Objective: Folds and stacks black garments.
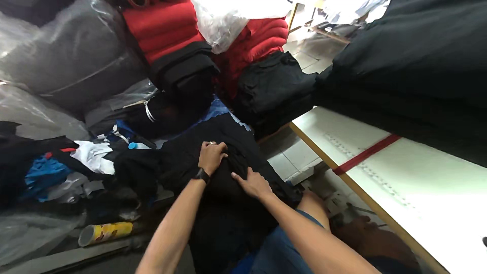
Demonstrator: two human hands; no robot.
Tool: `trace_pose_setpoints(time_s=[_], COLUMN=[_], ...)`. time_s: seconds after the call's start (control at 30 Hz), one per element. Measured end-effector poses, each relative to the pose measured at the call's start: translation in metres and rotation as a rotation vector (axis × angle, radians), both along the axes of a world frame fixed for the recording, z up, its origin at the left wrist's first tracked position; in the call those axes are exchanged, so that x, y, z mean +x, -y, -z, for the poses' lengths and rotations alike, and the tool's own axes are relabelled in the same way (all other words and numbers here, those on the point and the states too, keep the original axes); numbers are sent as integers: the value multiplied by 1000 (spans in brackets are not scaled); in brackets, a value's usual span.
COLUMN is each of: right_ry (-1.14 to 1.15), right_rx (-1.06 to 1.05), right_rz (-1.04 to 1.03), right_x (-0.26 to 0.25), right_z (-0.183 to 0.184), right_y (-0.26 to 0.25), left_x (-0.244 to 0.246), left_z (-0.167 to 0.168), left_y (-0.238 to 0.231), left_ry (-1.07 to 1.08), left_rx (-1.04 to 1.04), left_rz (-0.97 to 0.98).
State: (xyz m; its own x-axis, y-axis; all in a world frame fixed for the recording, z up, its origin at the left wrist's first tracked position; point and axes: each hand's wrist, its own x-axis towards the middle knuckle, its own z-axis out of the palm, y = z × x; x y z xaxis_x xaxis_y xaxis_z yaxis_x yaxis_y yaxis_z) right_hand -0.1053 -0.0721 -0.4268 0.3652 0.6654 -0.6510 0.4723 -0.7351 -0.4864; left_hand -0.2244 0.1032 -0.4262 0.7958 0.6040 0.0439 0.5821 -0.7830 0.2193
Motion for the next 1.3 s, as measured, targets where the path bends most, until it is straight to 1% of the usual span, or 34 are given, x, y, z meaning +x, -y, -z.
trace_pose_setpoints(time_s=[0.03, 0.07, 0.1, 0.13, 0.17, 0.2, 0.23, 0.27, 0.33, 0.37, 0.43, 0.47, 0.53, 0.6, 0.67, 0.7, 0.73, 0.8, 0.87, 0.9, 0.93, 0.97, 1.03, 1.07, 1.1, 1.13, 1.17, 1.2, 1.23, 1.27, 1.3], right_ry=[4, 2, -11, -26, -38, -46, -53, -60, -61, -59, -54, -56, -66, -78, -95, -95, -77, -17, 30, 43, 46, 37, 8, 2, -5, -16, -28, -40, -52, -60, -62], right_rx=[-22, -36, -49, -59, -64, -66, -68, -71, -58, -46, -31, -20, -6, 11, 63, 100, 140, 208, 209, 189, 152, 111, 43, 22, 8, 3, 5, 9, 14, 22, 35], right_rz=[-3, -8, -14, -18, -25, -30, -32, -33, -30, -24, -24, -26, -21, -23, -27, -35, -51, -76, -82, -85, -83, -71, -52, -52, -57, -61, -61, -60, -62, -65, -65], right_x=[1, 3, 5, 7, 9, 10, 11, 10, 9, 8, 5, 5, 6, 7, 7, 7, 6, 2, 1, 2, 3, 5, 8, 9, 10, 11, 12, 13, 13, 13, 13], right_z=[0, 1, 2, 3, 4, 4, 4, 5, 5, 5, 5, 3, 2, 4, 5, 4, 2, 0, 2, 3, 5, 6, 6, 6, 7, 8, 9, 10, 10, 11, 10], right_y=[-4, -7, -10, -12, -13, -14, -15, -13, -9, -5, 1, 2, 2, 6, 11, 15, 18, 25, 26, 23, 19, 15, 5, 2, 0, -1, -2, -1, 0, 1, 3], left_x=[-7, -17, -28, -44, -63, -84, -103, -120, -147, -157, -176, -181, -178, -152, -112, -90, -68, -27, 3, 9, 9, 4, -13, -25, -41, -60, -82, -104, -126, -146, -161], left_z=[11, 14, 13, 12, 13, 18, 25, 33, 39, 32, 8, -6, -39, -78, -111, -120, -122, -103, -62, -38, -18, -2, 15, 18, 19, 20, 23, 29, 36, 40, 35], left_y=[15, 35, 60, 90, 122, 150, 174, 192, 209, 211, 214, 210, 186, 147, 101, 77, 55, 18, -4, -8, -4, 5, 37, 60, 89, 122, 154, 182, 202, 214, 217], left_ry=[128, 234, 313, 362, 357, 266, 98, -75, -307, -416, -564, -588, -576, -606, -494, -419, -363, -312, -272, -242, -188, -98, 163, 263, 315, 307, 211, 46, -112, -214, -317], left_rx=[159, 275, 304, 241, 123, -12, -154, -296, -456, -525, -632, -636, -530, -427, -343, -334, -334, -294, -254, -241, -202, -113, 165, 243, 226, 135, 0, -149, -276, -340, -401], left_rz=[-37, -67, -75, -54, -8, 43, 65, 47, -47, -76, -57, -26, 82, 189, 252, 274, 283, 288, 275, 235, 155, 53, -115, -133, -100, -42, 8, 32, 24, 3, -12])
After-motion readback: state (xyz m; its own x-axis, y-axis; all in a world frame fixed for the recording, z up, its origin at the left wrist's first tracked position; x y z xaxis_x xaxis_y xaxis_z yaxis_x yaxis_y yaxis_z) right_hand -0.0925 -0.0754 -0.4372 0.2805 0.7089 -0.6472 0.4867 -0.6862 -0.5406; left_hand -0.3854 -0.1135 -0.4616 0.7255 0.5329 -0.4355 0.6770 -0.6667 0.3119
